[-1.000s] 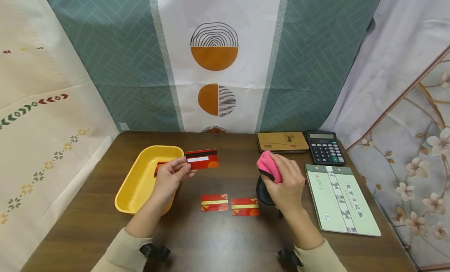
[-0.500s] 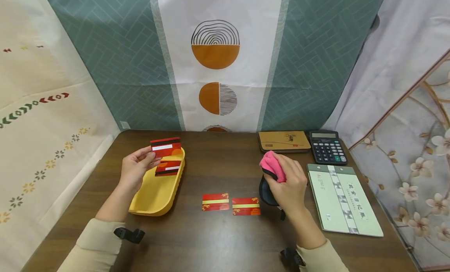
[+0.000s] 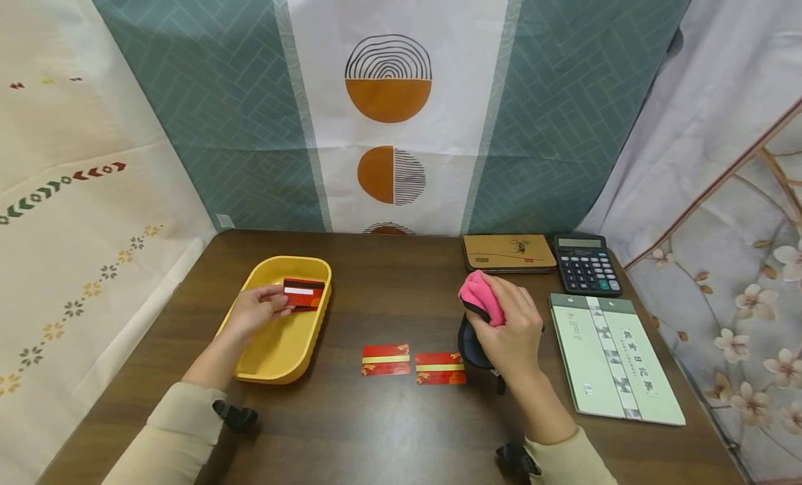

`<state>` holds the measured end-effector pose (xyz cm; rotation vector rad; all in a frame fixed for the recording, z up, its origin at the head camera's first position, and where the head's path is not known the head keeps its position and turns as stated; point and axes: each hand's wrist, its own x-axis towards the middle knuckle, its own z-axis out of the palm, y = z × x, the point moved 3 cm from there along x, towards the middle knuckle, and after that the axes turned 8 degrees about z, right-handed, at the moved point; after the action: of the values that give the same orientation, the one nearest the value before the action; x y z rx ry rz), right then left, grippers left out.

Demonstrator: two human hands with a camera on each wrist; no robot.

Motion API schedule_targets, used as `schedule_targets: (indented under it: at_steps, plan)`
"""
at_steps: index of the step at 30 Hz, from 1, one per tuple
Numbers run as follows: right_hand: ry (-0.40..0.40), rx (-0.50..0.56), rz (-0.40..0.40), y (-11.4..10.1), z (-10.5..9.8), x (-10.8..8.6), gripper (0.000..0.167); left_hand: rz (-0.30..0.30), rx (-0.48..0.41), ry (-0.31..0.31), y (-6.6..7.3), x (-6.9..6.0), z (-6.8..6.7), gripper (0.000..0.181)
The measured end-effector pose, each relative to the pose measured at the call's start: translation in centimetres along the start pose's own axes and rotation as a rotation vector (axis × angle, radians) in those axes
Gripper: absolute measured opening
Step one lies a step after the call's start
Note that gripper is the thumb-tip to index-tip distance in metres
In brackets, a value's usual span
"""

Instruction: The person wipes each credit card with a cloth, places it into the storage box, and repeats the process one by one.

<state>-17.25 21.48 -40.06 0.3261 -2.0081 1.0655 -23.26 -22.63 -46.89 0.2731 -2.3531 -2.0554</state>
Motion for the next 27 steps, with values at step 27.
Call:
schedule_targets:
  at_steps: [27]
  plan:
    - [-0.028,-0.042,0.081,0.1,-0.7,-0.4,0.058,0.534,0.436,-0.059,5.7,-4.3,4.8,0.038]
